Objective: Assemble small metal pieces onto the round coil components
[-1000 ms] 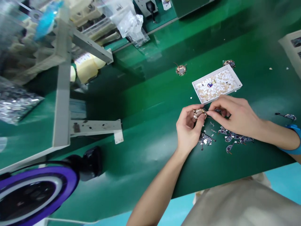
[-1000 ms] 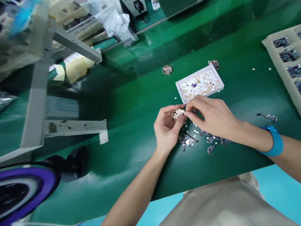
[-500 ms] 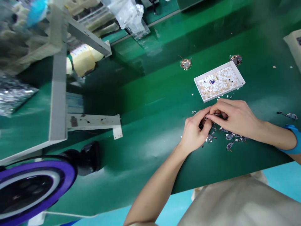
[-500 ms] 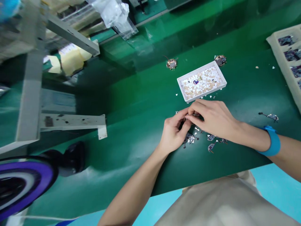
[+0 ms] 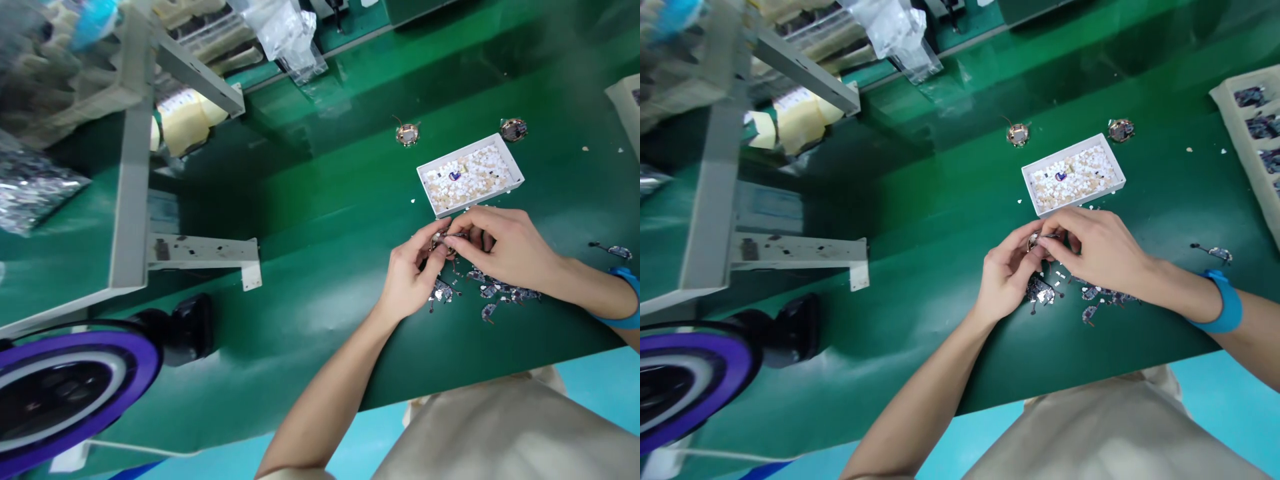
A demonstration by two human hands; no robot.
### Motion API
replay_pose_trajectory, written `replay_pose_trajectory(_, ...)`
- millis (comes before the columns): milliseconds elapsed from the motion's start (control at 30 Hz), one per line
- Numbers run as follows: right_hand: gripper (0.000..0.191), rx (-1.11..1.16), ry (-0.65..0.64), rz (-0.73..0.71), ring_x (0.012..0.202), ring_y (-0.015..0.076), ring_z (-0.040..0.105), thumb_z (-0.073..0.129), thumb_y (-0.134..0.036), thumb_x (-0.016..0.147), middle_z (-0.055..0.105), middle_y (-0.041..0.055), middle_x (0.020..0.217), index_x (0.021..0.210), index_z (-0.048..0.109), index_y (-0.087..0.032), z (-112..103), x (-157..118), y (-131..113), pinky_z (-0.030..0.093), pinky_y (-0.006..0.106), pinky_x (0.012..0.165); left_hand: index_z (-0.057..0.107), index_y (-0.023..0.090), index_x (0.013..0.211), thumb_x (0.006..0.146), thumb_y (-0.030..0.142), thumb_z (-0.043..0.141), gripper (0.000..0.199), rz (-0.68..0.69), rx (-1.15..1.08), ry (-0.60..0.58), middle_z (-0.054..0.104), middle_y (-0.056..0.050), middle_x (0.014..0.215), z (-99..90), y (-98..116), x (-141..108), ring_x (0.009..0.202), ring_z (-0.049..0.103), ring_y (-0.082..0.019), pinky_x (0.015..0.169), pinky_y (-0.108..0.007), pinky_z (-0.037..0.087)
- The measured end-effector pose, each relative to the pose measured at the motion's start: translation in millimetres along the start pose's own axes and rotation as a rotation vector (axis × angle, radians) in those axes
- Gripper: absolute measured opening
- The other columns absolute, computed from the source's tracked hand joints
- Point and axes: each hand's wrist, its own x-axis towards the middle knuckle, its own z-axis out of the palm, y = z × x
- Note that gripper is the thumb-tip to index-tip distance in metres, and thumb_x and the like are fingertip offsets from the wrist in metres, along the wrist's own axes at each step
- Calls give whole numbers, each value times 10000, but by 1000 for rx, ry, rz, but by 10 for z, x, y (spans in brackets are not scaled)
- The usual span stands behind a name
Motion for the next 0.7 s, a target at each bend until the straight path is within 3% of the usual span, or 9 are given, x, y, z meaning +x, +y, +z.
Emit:
replay_pose_trajectory(200,90,41,34,60,573,125,588,678,-278,966,674,-30,721,917,670,-203,37,-8,1,451,283,595,645,226,1406,1010,282,621,401,10,-32,2,766,-91,1231,4,-25,-7,936,758,-192,785,-310,627)
replay_pose_trajectory(367,100,-7,32,53,573,135,590,674,-284,958,672,-30,710,887,655,-215,44,-20,17,444,294,579,687,244,1366,1036,280,571,352,5,49,15,796,-57,1138,-9,2,-9,780,739,-159,743,-302,621)
replay_pose_trajectory(533,69,-28,39,42,570,134,598,668,-282,948,683,-31,711,912,664,-223,35,-23,10,454,287,577,711,227,1316,1024,286,595,319,16,33,28,778,-72,1223,2,25,8,921,762,-174,793,-283,631)
replay_pose_trajectory(700,60,3,34,31,537,124,604,659,-265,945,690,-38,687,927,681,-212,21,-17,-16,479,274,576,730,215,1276,1015,321,626,300,-22,-12,44,798,-72,1126,-6,28,20,864,762,-173,781,-285,642)
